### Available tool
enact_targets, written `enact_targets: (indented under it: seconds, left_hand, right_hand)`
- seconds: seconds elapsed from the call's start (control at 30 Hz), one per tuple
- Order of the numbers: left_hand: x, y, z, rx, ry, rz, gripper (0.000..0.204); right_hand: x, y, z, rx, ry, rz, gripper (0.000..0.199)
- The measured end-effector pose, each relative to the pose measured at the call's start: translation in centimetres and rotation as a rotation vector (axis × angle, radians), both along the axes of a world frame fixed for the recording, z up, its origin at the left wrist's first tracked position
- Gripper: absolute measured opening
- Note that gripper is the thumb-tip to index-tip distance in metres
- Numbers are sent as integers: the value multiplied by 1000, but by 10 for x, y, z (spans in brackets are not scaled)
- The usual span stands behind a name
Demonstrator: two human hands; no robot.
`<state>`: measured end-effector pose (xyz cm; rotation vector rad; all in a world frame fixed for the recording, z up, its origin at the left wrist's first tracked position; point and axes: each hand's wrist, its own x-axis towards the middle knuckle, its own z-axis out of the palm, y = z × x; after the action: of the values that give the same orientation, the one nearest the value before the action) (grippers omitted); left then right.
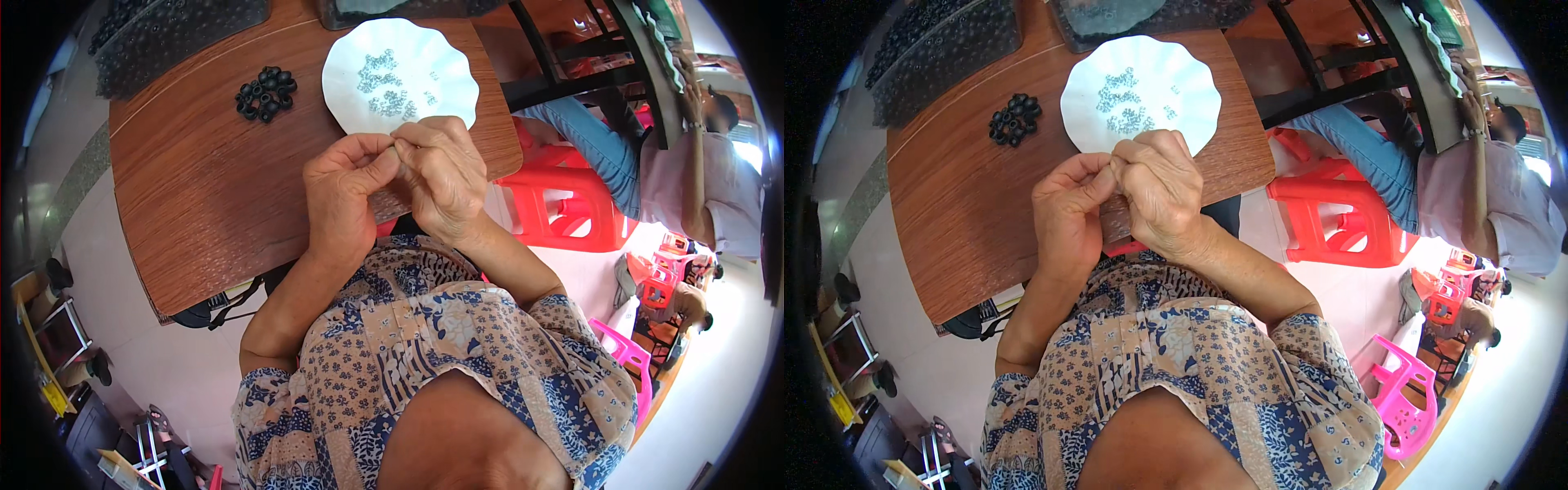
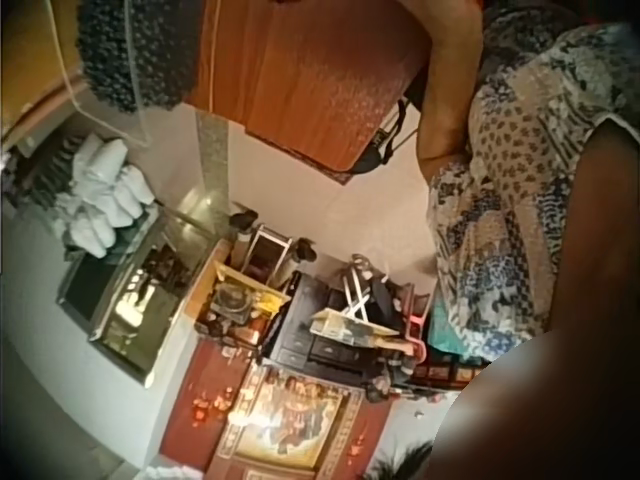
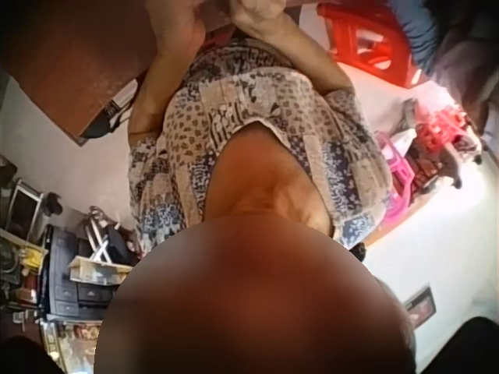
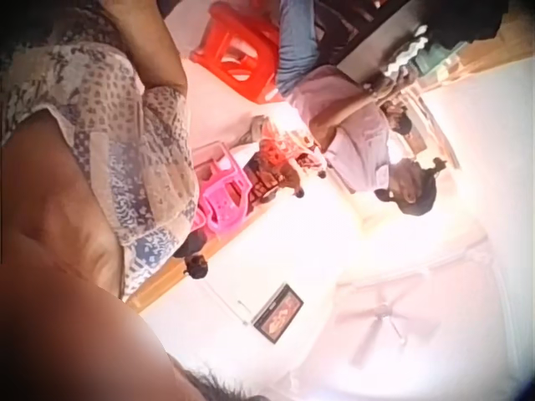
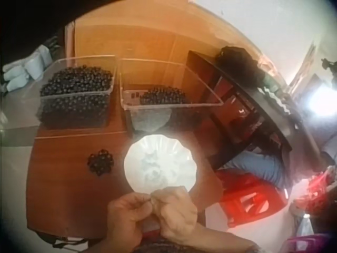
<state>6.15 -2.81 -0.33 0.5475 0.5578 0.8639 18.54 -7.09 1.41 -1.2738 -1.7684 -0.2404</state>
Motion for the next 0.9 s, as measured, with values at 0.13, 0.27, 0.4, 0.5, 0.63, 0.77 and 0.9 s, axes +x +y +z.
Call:
enact_targets:
  seconds: [0.13, 0.27, 0.4, 0.5, 0.63, 0.77, 0.9]
  left_hand:
    - [2, 1, 2, 16, 19, 13, 13]
    - [0, 3, 9, -44, -30, 24, 15]
    - [-17, 11, 6, 14, -33, 70, 17]
    - [-40, 33, 27, 353, 143, 163, 17]
    - [-68, 83, 67, 825, 378, 443, 21]
    - [-67, 174, 96, 1110, 497, 654, 25]
    - [-123, 282, 111, 1617, 1396, 750, 28]
  right_hand:
    - [-3, 3, -3, 3, 78, -36, 23]
    - [-11, 6, -2, 27, 136, -70, 28]
    - [-8, 2, 6, -75, 144, -62, 32]
    - [24, 11, 9, -106, 70, -210, 20]
    - [71, 36, -5, -208, -11, -377, 16]
    - [89, 48, -20, -444, -146, -448, 13]
    - [70, 62, -11, -517, -252, -447, 7]
